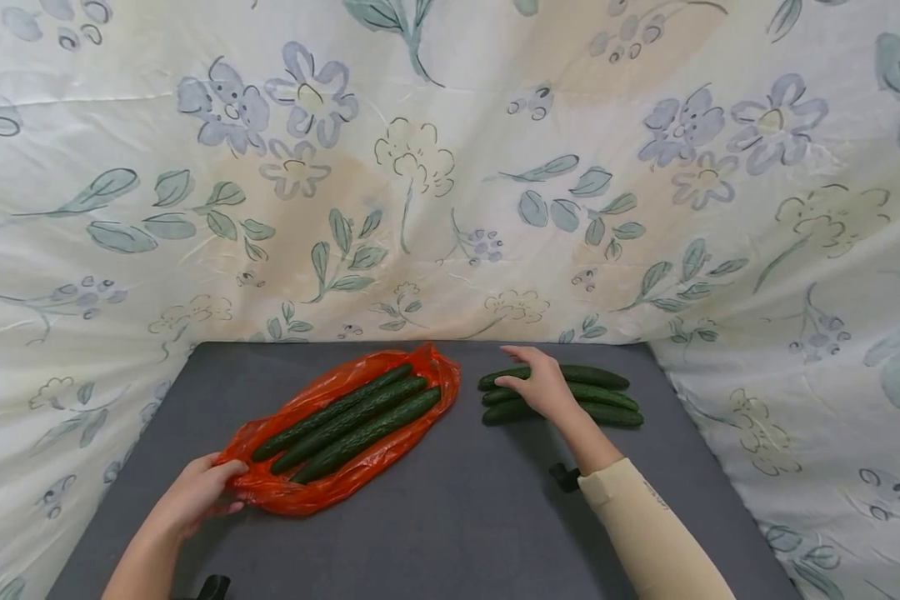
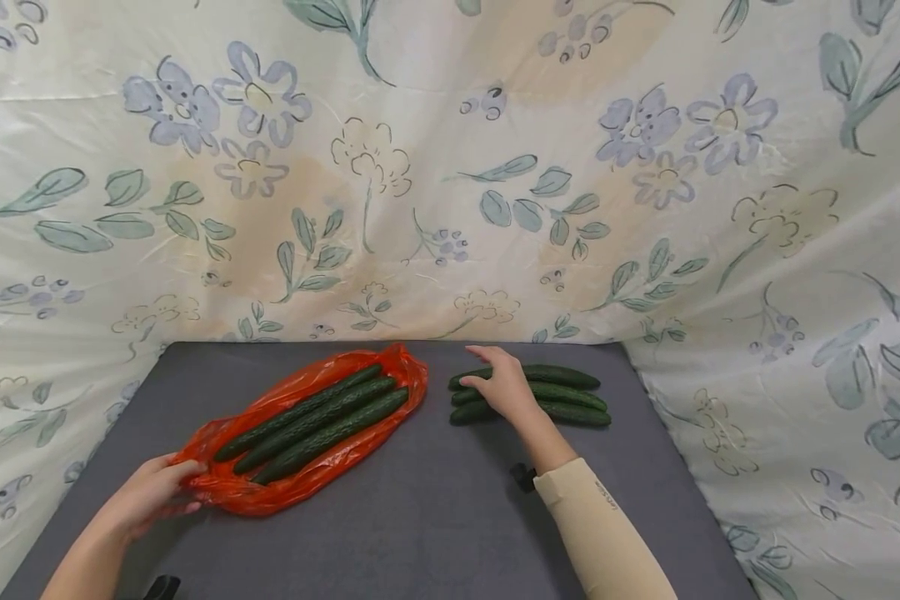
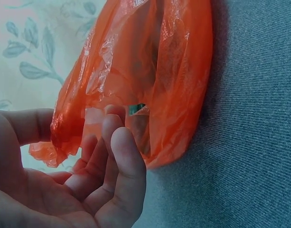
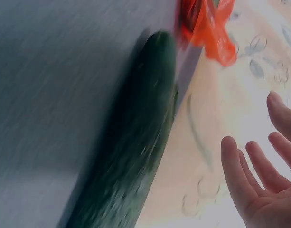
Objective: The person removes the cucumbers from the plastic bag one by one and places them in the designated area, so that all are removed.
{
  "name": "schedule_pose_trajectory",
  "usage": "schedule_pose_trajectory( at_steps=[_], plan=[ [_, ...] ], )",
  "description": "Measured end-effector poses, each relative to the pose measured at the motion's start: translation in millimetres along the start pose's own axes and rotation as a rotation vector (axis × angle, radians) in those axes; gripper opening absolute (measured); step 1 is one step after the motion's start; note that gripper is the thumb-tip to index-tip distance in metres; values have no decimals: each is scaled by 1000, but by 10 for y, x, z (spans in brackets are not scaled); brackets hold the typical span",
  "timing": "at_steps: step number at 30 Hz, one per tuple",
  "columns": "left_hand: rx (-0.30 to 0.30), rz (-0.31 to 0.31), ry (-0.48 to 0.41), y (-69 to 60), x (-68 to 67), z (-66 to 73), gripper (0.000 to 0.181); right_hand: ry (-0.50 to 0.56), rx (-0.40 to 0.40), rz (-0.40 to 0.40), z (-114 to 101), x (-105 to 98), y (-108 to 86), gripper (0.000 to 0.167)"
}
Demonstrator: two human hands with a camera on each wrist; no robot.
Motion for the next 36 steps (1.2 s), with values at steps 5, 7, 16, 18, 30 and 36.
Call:
schedule_pose_trajectory(
  at_steps=[5, 7, 16, 18, 30, 36],
  plan=[
    [5, -3, -7, 19, 17, 13, 49, 8, -45, -22, -145, 199, 115, 60],
    [6, -2, -6, 24, 21, 13, 48, 14, -60, -30, -203, 278, 154, 59],
    [6, -4, -3, 35, 39, -14, 52, 131, -86, -83, -439, 572, 231, 57],
    [6, -7, 0, 37, 39, -17, 52, 149, -73, -92, -495, 628, 239, 57],
    [25, -4, 5, 7, 12, 0, 55, 167, -113, -184, -782, 979, 335, 56],
    [23, -4, 3, 16, 28, -25, 52, 177, -119, -236, -807, 1157, 331, 49]
  ],
)
Point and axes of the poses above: each hand's wrist, its own y-axis towards the middle knuckle, its own x-axis out of the palm, z = x × y, the point moved 1 cm from there along y, towards the middle knuckle, and after that the axes turned 15 degrees about y, right-handed, at the moved point
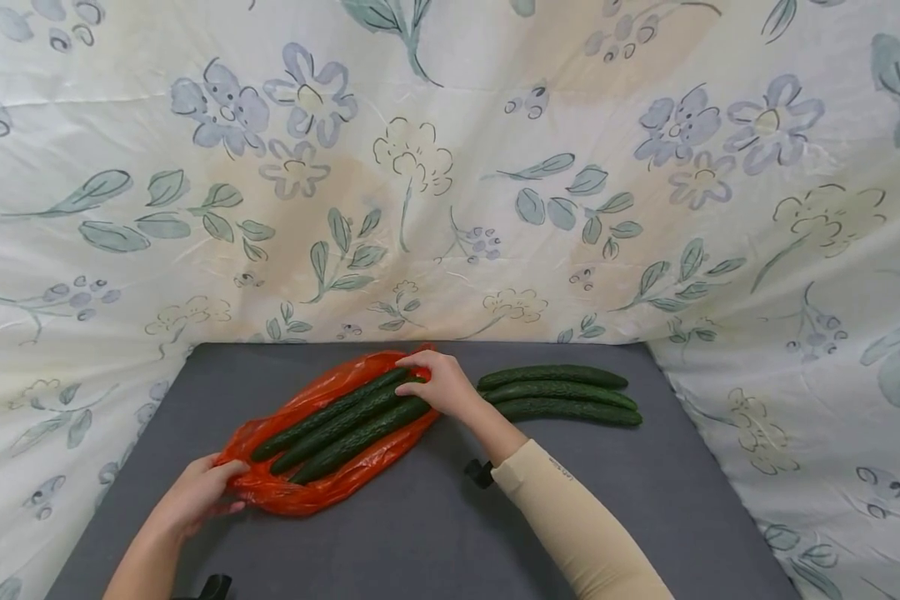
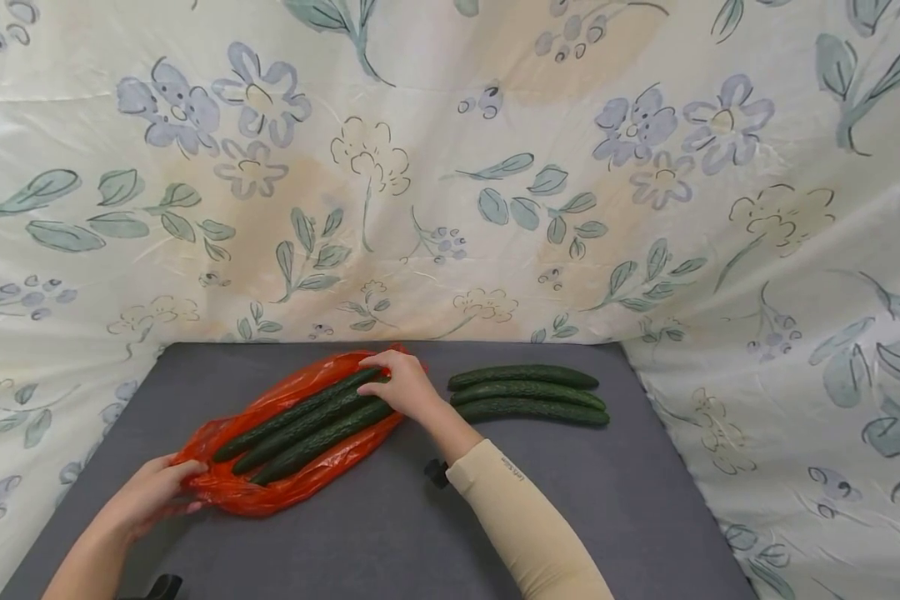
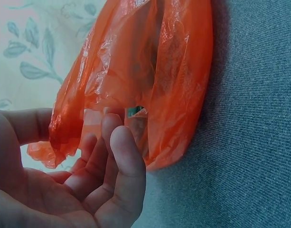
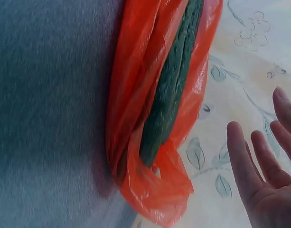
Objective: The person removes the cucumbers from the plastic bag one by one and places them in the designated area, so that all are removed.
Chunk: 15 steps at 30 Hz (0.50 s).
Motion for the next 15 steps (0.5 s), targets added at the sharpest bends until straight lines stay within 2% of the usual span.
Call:
schedule_pose_trajectory(
  at_steps=[4, 7, 11, 15],
  plan=[
    [-8, -3, 7, 19, -9, 15, 53, 33, 3, -22, 18, 99, 31, 47],
    [-18, -8, 13, 28, -27, 25, 54, 23, 14, -72, 24, 181, 70, 47],
    [-30, -20, 10, 49, -50, 28, 56, 19, 80, -149, 68, 299, 126, 46],
    [-29, -33, 2, 69, -62, 41, 56, -19, 144, -185, 161, 401, 158, 45]
  ],
)
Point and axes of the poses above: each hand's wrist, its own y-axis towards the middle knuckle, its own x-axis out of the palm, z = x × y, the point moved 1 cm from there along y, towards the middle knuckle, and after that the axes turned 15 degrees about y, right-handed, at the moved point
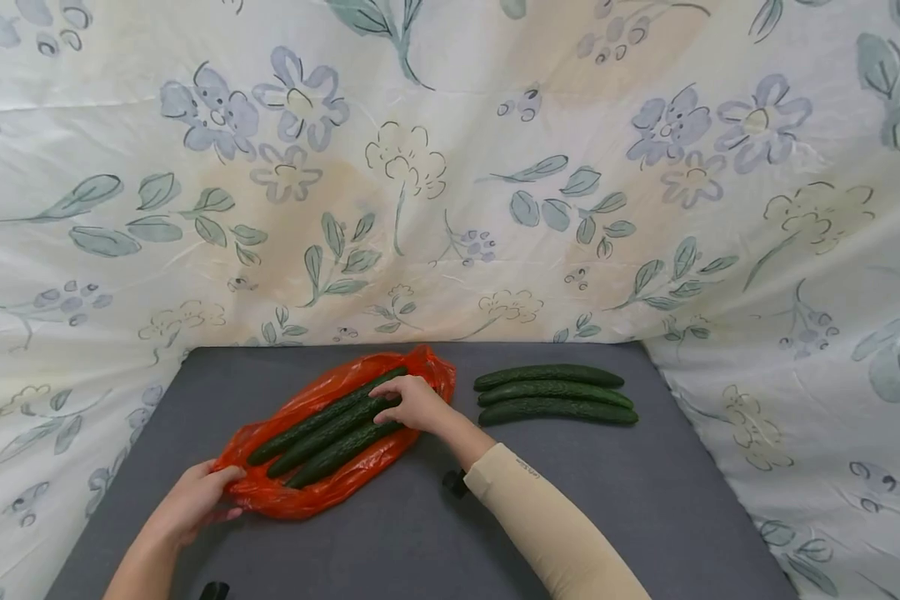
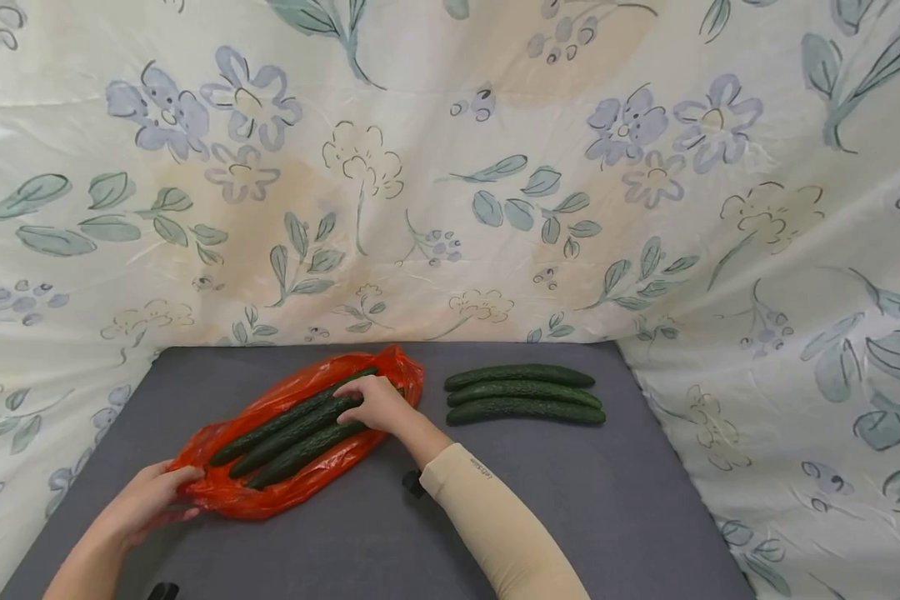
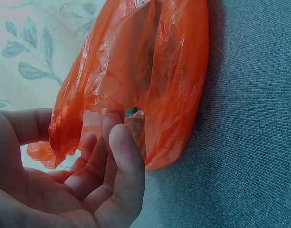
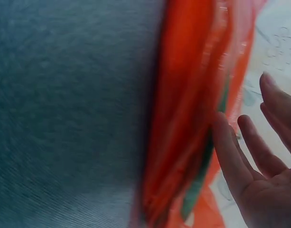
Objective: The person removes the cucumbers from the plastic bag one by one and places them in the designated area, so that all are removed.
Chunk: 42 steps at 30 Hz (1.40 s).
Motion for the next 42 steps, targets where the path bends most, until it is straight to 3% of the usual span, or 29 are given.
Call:
schedule_pose_trajectory(
  at_steps=[10, 19, 33, 42],
  plan=[
    [21, 9, 1, -35, -20, 14, 53, -274, 25, -37, 105, 161, 63, 33],
    [20, 13, 3, -45, 16, 10, 56, -384, -5, -60, 74, 233, 37, 37],
    [17, 22, 9, -65, 64, -15, 56, -275, -47, 3, 32, 210, 10, 37],
    [19, 23, -2, -81, 82, -52, 55, -237, -143, 55, -269, 135, -49, 39]
  ],
)
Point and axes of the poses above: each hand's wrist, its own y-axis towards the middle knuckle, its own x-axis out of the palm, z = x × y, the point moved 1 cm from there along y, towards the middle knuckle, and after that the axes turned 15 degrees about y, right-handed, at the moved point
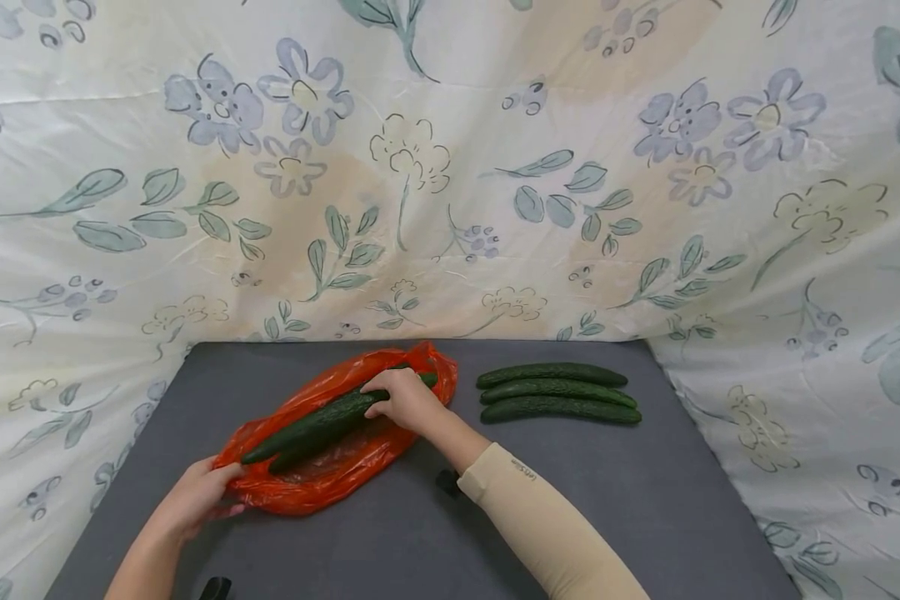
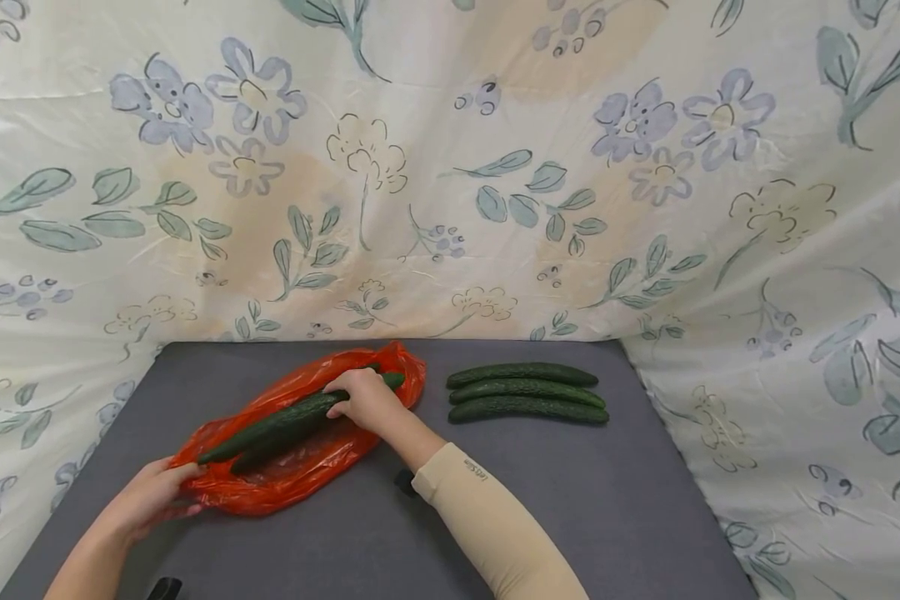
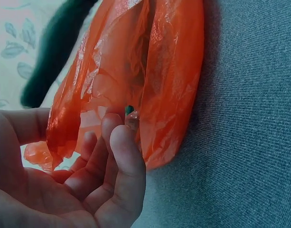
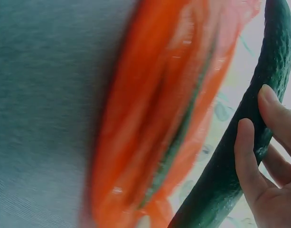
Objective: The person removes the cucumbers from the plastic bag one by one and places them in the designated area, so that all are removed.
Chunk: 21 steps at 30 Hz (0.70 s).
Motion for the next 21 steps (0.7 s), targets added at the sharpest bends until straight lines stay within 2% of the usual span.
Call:
schedule_pose_trajectory(
  at_steps=[5, 10, 16, 21],
  plan=[
    [-2, 3, 0, 11, -15, -1, 56, -21, -52, 38, -188, -135, -34, 41],
    [4, -3, 4, 17, -21, 13, 55, -9, -71, 81, -226, -291, -96, 40],
    [5, -2, 16, 37, 2, 23, 54, 22, -60, 116, -158, -460, -227, 38],
    [3, 1, 16, 63, 9, -3, 55, 32, -47, 139, 3, -584, -351, 39]
  ],
)
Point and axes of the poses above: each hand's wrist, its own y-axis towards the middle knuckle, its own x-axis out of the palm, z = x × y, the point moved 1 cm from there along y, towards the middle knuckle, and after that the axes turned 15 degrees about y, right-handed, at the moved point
